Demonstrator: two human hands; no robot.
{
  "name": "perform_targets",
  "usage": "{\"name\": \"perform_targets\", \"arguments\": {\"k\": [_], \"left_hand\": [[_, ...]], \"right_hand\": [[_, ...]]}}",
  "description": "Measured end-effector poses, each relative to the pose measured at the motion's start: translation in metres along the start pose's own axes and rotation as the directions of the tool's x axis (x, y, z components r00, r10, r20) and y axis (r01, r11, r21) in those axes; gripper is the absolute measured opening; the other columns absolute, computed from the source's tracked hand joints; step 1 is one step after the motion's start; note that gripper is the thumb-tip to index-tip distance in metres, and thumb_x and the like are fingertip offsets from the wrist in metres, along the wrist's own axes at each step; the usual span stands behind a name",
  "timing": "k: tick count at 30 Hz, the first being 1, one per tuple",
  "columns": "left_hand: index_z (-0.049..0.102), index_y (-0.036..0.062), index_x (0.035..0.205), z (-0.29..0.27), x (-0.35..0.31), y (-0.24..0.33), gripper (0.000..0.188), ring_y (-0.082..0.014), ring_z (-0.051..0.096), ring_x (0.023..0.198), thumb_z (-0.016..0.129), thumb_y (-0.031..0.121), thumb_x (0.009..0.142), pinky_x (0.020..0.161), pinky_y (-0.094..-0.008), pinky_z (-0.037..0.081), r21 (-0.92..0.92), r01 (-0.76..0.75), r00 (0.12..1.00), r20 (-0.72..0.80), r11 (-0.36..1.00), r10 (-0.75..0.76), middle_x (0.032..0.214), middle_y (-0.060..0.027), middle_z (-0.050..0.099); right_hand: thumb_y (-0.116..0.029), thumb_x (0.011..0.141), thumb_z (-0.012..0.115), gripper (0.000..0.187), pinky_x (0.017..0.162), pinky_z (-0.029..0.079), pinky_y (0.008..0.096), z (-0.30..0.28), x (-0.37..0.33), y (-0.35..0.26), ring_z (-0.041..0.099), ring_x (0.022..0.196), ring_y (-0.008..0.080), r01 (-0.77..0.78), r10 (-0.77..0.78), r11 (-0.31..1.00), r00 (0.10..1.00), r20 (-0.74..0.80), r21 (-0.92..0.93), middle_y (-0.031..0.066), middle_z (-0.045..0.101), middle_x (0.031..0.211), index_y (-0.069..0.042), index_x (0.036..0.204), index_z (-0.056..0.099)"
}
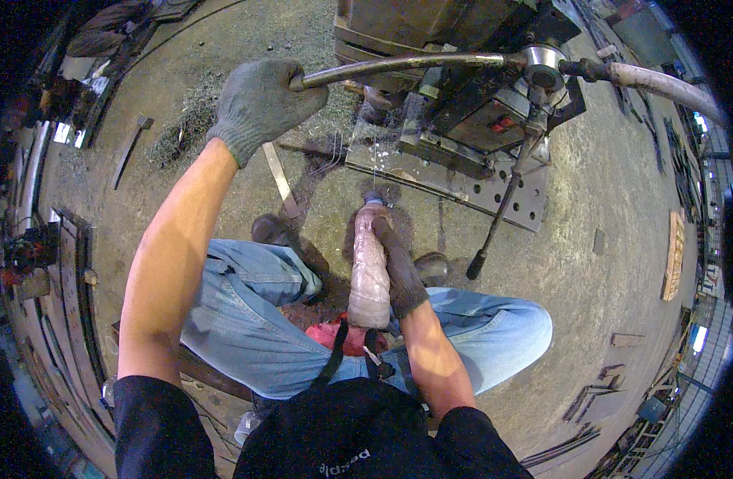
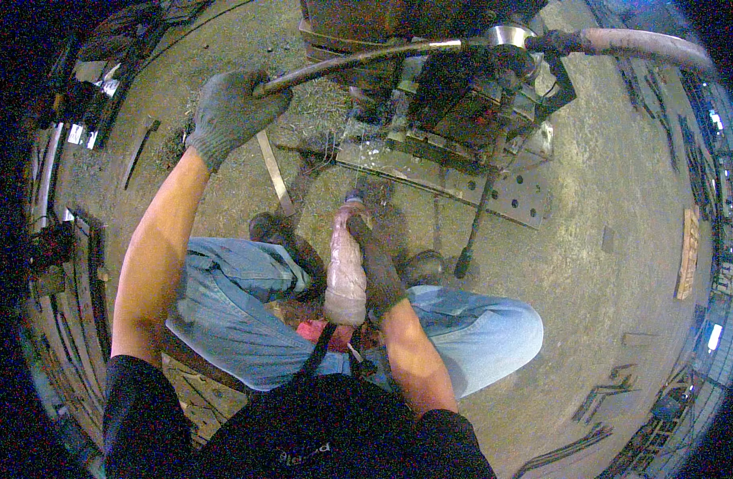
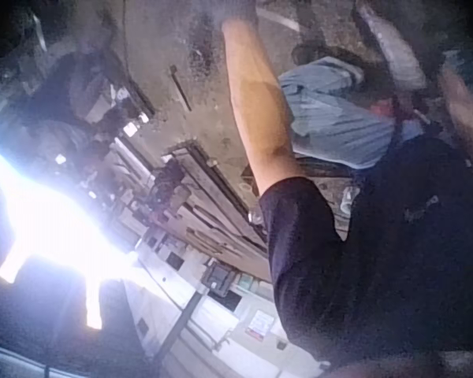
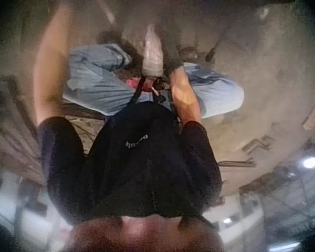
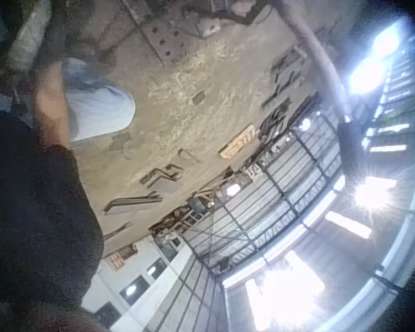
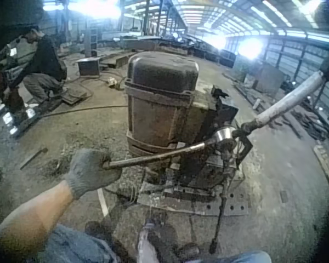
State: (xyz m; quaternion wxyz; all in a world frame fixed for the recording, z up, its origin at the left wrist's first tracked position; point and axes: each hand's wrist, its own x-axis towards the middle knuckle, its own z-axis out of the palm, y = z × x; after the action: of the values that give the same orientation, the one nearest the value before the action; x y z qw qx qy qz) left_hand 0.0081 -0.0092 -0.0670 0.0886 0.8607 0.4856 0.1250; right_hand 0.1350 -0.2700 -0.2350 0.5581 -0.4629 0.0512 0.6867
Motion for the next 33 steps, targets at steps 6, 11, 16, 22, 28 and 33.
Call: {"name": "perform_targets", "arguments": {"k": [6,11,16,22,28,33], "left_hand": [[0.072,0.0127,0.076,-0.003,-0.001,0.002,0.044,-0.0369,0.068,0.070,0.065,0.056,0.074,0.064,-0.0469,0.053,0.013,-0.007,1.000,0.011,1.000,0.007,0.071,-0.0176,0.066],[0.072,0.0130,0.078,-0.004,-0.001,0.004,0.044,-0.0365,0.068,0.071,0.064,0.056,0.074,0.066,-0.0465,0.054,0.017,-0.002,1.000,0.007,1.000,0.001,0.072,-0.0171,0.067],[0.074,0.0141,0.081,-0.004,-0.001,0.004,0.044,-0.0361,0.068,0.072,0.064,0.056,0.074,0.066,-0.0464,0.054,0.019,0.013,1.000,0.024,1.000,-0.013,0.074,-0.0169,0.068],[0.074,0.0160,0.084,0.002,0.000,0.000,0.038,-0.0353,0.068,0.069,0.069,0.053,0.075,0.062,-0.0455,0.053,0.032,-0.034,0.999,-0.029,0.999,0.035,0.074,-0.0148,0.069],[0.074,0.0150,0.082,0.000,0.000,0.000,0.040,-0.0355,0.068,0.070,0.068,0.054,0.075,0.063,-0.0461,0.053,0.039,-0.012,1.000,0.004,0.999,0.012,0.074,-0.0153,0.068],[0.074,0.0151,0.081,0.004,0.001,-0.002,0.044,-0.0363,0.068,0.072,0.064,0.057,0.075,0.066,-0.0471,0.054,0.031,-0.033,0.999,-0.022,0.999,0.034,0.074,-0.0163,0.068]], "right_hand": [[-0.038,0.093,0.066,0.043,0.082,0.052,0.0294,0.007,-0.004,-0.002,0.061,0.094,0.0155,0.001,0.000,0.999,1.000,-0.023,0.041,0.0017,0.063,0.108,-0.013,0.127,0.058],[-0.039,0.093,0.065,0.039,0.080,0.051,0.0280,0.012,-0.010,-0.006,0.061,0.091,0.0127,0.008,-0.009,0.999,1.000,0.027,0.043,0.0001,0.064,0.103,-0.014,0.123,0.060],[-0.040,0.092,0.066,0.036,0.073,0.052,0.0280,0.015,-0.010,-0.006,0.060,0.083,0.0126,-0.012,0.012,1.000,1.000,-0.019,0.006,-0.0004,0.063,0.096,-0.015,0.119,0.061],[-0.039,0.095,0.063,0.036,0.068,0.058,0.0308,0.020,-0.013,-0.009,0.066,0.075,0.0161,-0.027,0.029,0.997,0.999,-0.026,0.070,0.0048,0.067,0.091,-0.010,0.115,0.063],[-0.041,0.093,0.064,0.038,0.067,0.058,0.0300,0.026,-0.020,-0.013,0.066,0.074,0.0167,-0.055,0.057,0.997,0.998,-0.026,0.049,0.0047,0.067,0.090,-0.010,0.115,0.062],[-0.041,0.094,0.064,0.037,0.065,0.057,0.0299,0.018,-0.011,-0.007,0.066,0.072,0.0167,-0.010,0.010,1.000,1.000,-0.012,0.022,0.0048,0.067,0.088,-0.010,0.115,0.062]]}}
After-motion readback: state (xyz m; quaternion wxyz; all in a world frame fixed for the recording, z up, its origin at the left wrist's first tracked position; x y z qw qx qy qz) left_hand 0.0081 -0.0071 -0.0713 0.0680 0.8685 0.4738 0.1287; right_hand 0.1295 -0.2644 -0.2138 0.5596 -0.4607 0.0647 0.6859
